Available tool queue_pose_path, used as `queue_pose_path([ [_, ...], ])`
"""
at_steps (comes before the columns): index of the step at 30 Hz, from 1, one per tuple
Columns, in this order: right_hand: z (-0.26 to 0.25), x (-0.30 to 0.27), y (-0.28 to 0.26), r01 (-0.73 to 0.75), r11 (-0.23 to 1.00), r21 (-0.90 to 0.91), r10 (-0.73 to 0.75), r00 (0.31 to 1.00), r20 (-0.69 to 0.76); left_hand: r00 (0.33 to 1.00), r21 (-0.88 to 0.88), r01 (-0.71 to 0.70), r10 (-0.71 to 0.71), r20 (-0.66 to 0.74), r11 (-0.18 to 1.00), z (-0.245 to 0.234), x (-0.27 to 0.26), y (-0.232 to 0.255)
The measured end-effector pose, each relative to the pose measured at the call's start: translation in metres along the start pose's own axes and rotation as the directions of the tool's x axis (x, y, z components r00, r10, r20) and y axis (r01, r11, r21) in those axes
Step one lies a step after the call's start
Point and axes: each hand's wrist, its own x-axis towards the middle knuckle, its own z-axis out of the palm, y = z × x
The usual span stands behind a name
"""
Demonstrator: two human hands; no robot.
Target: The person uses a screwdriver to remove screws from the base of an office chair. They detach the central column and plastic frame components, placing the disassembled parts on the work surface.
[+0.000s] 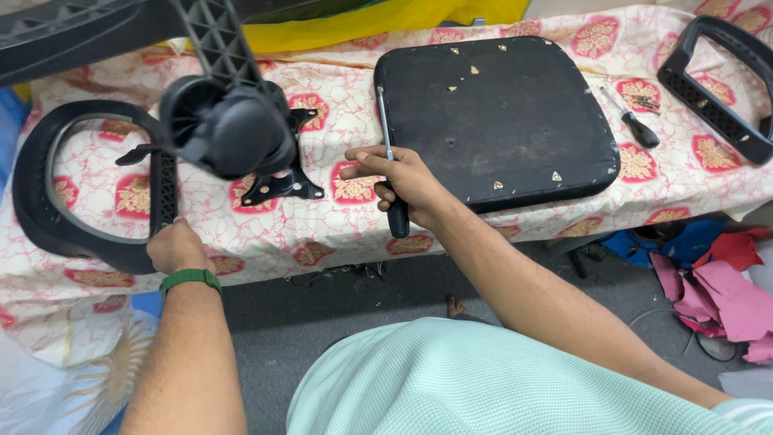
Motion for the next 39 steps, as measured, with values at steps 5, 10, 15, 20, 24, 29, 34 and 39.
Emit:
queue_pose_path([
  [5,0.048,0.003,0.006,-0.048,0.999,-0.012,0.048,0.999,-0.02,0.895,0.176,-0.31,0.349,-0.278,0.934,-0.02,0.035,0.0],
  [10,0.078,0.01,0.004,-0.037,0.997,0.074,0.034,0.999,0.042,0.861,0.227,0.032,0.088,-0.501,0.973,-0.039,0.048,0.013],
  [15,0.101,0.022,0.005,-0.062,0.973,0.222,0.028,0.987,0.156,0.937,-0.024,0.311,-0.311,-0.16,0.95,-0.056,0.067,0.023],
  [20,0.116,0.039,0.005,-0.176,0.842,0.51,-0.02,0.934,0.355,0.89,-0.452,0.455,-0.388,0.239,0.767,-0.063,0.08,0.033],
  [24,0.128,0.05,-0.001,-0.242,0.719,0.651,-0.111,0.886,0.451,0.9,-0.439,0.431,-0.409,0.149,0.788,-0.068,0.081,0.037],
  [29,0.134,0.061,-0.019,-0.212,0.653,0.727,-0.302,0.808,0.506,0.963,-0.546,0.258,-0.255,0.084,0.797,-0.062,0.073,0.027],
  [34,0.133,0.068,-0.04,-0.228,0.65,0.725,-0.355,0.753,0.555,0.982,-0.272,-0.051,-0.001,-0.187,0.961,-0.06,0.078,0.017],
  [39,0.134,0.071,-0.04,-0.231,0.632,0.74,-0.338,0.777,0.531,0.831,0.169,-0.464,0.493,-0.258,0.87,-0.067,0.088,0.007],
])
